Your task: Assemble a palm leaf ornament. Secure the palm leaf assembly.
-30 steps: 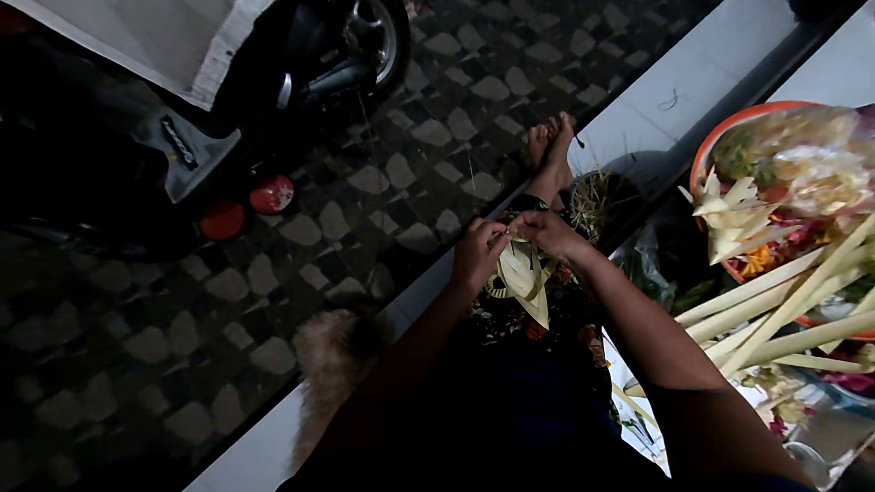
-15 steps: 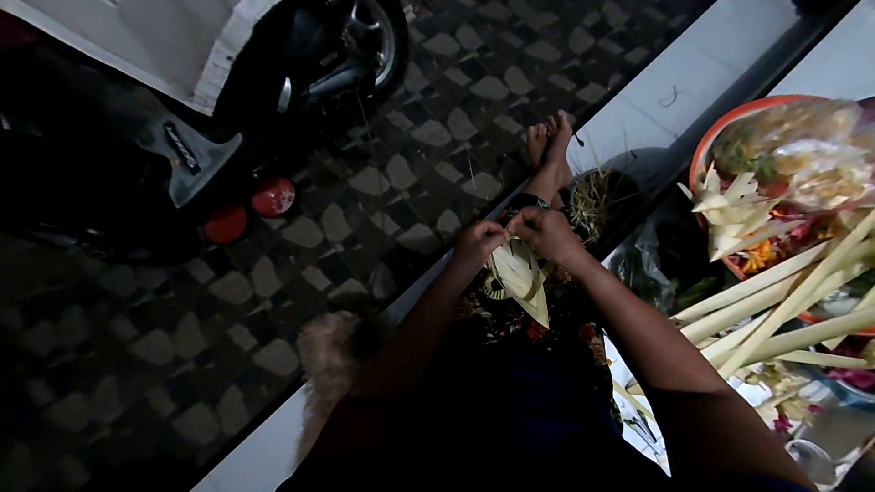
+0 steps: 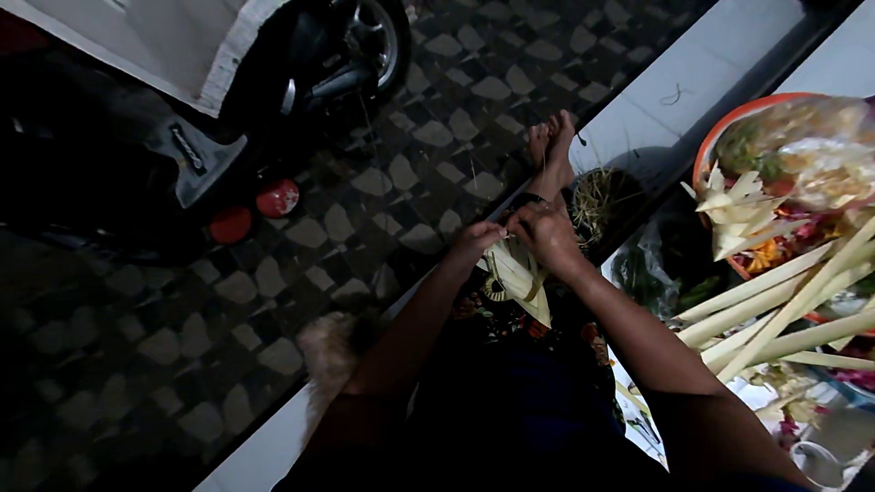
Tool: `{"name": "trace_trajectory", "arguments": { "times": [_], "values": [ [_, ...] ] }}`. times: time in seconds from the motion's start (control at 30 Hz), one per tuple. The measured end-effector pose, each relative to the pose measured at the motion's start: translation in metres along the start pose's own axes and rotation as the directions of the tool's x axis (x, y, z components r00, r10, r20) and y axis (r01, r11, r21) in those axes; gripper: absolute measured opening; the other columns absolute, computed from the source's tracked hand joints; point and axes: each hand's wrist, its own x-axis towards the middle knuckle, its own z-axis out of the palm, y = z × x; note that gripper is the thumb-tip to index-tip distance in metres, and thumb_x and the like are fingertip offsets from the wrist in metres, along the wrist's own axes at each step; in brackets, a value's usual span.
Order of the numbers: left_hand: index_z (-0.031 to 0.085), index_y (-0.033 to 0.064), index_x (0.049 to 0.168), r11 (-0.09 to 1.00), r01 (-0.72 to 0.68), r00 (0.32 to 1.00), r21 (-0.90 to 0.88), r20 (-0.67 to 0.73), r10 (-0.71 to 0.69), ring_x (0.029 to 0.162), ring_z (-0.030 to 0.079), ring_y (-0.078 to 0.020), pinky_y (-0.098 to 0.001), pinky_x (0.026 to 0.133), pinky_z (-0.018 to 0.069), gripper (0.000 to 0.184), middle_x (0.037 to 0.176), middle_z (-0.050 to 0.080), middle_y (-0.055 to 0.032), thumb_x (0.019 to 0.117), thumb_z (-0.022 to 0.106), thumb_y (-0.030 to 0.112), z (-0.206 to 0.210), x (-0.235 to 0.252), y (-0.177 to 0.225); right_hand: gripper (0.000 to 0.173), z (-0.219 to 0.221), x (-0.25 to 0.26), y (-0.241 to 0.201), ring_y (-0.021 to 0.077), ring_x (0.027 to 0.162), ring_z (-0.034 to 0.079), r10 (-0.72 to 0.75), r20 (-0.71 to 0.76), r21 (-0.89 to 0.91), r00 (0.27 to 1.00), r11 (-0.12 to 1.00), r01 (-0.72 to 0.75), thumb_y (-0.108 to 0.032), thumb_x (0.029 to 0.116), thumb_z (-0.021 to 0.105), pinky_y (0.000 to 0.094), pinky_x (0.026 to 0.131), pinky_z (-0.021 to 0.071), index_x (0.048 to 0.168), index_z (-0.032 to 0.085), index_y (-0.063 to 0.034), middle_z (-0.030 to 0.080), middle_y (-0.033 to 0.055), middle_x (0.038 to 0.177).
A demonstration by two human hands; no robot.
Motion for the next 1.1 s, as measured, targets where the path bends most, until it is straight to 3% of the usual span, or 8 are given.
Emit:
{"name": "trace_trajectory", "arguments": {
  "times": [0.17,0.3,0.4,0.5,0.8,0.9,0.97,1.1],
  "values": [
    [0.058,0.0042,0.137,0.973,0.176,0.984,-0.152,0.047,-0.171,0.130,0.054,-0.0170,-0.0371,0.110,0.0435,0.045,0.140,0.059,-0.0112,0.1044,0.055,0.035,0.000,0.000,0.008,0.020,0.002,0.000,-0.007,0.0297,0.106,0.067,-0.085,-0.075,-0.119,0.994,0.990,0.075,-0.026,0.1028,0.061,0.0568,0.108,0.0417,0.101,0.074,-0.0108,0.072,0.0090,0.100],
    [0.059,0.0029,0.132,0.974,0.200,0.976,-0.107,0.107,-0.189,0.120,0.056,-0.0148,-0.0359,0.104,0.0457,0.040,0.131,0.060,-0.0105,0.1054,0.050,0.032,-0.007,0.000,0.015,0.020,0.006,0.002,-0.012,0.0274,0.101,0.068,-0.154,-0.100,-0.153,0.983,0.979,0.138,-0.024,0.1035,0.059,0.0555,0.111,0.0396,0.100,0.073,-0.0104,0.071,0.0083,0.096],
    [0.067,0.0049,0.116,0.997,0.025,0.987,-0.068,0.161,-0.014,0.104,0.062,-0.0117,-0.0360,0.096,0.0511,0.024,0.111,0.067,-0.0052,0.1024,0.058,0.022,-0.016,-0.001,0.004,0.018,0.007,0.001,-0.009,0.0274,0.104,0.067,-0.141,-0.093,-0.142,0.986,0.982,0.127,-0.024,0.1032,0.060,0.0562,0.111,0.0388,0.100,0.073,-0.0112,0.072,0.0079,0.099],
    [0.069,0.0071,0.108,0.996,-0.024,0.987,-0.082,0.154,0.037,0.097,0.062,-0.0071,-0.0310,0.092,0.0512,0.015,0.103,0.068,-0.0002,0.1010,0.061,0.017,-0.018,-0.002,0.002,0.019,0.005,0.000,-0.006,0.0290,0.107,0.067,-0.103,-0.075,-0.098,0.992,0.991,0.096,-0.023,0.1029,0.060,0.0572,0.111,0.0398,0.101,0.074,-0.0105,0.072,0.0088,0.102],
    [0.065,0.0027,0.115,0.996,0.017,0.995,-0.082,0.095,-0.009,0.097,0.066,-0.0125,-0.0337,0.092,0.0532,0.024,0.105,0.071,-0.0072,0.1045,0.055,0.021,-0.014,-0.001,0.002,0.020,0.009,0.000,-0.003,0.0279,0.106,0.067,-0.122,-0.072,-0.105,0.990,0.988,0.114,-0.026,0.1028,0.061,0.0550,0.112,0.0395,0.100,0.074,-0.0110,0.072,0.0075,0.098],
    [0.059,-0.0005,0.133,0.980,0.180,0.982,-0.084,0.068,-0.174,0.116,0.059,-0.0158,-0.0333,0.102,0.0480,0.037,0.128,0.062,-0.0132,0.1073,0.049,0.025,-0.009,-0.008,0.023,0.020,0.010,-0.001,-0.008,0.0276,0.104,0.068,-0.165,-0.079,-0.112,0.983,0.981,0.156,-0.025,0.1032,0.061,0.0562,0.113,0.0379,0.100,0.074,-0.0099,0.072,0.0088,0.099],
    [0.061,0.0001,0.128,0.982,0.173,0.982,-0.074,0.093,-0.166,0.114,0.058,-0.0135,-0.0319,0.102,0.0469,0.034,0.125,0.062,-0.0106,0.1074,0.049,0.024,-0.011,-0.010,0.026,0.020,0.011,0.000,-0.010,0.0267,0.102,0.068,-0.185,-0.088,-0.134,0.979,0.976,0.172,-0.024,0.1033,0.060,0.0558,0.113,0.0382,0.100,0.073,-0.0095,0.072,0.0086,0.099],
    [0.065,0.0034,0.111,1.000,0.005,0.981,0.023,0.192,-0.010,0.098,0.061,-0.0099,-0.0328,0.093,0.0507,0.017,0.105,0.066,-0.0043,0.1013,0.058,0.015,-0.026,-0.004,0.007,0.021,0.013,0.000,-0.005,0.0262,0.104,0.068,-0.174,-0.098,-0.168,0.980,0.973,0.156,-0.024,0.1043,0.058,0.0558,0.112,0.0392,0.101,0.073,-0.0108,0.072,0.0075,0.102]
  ]
}}
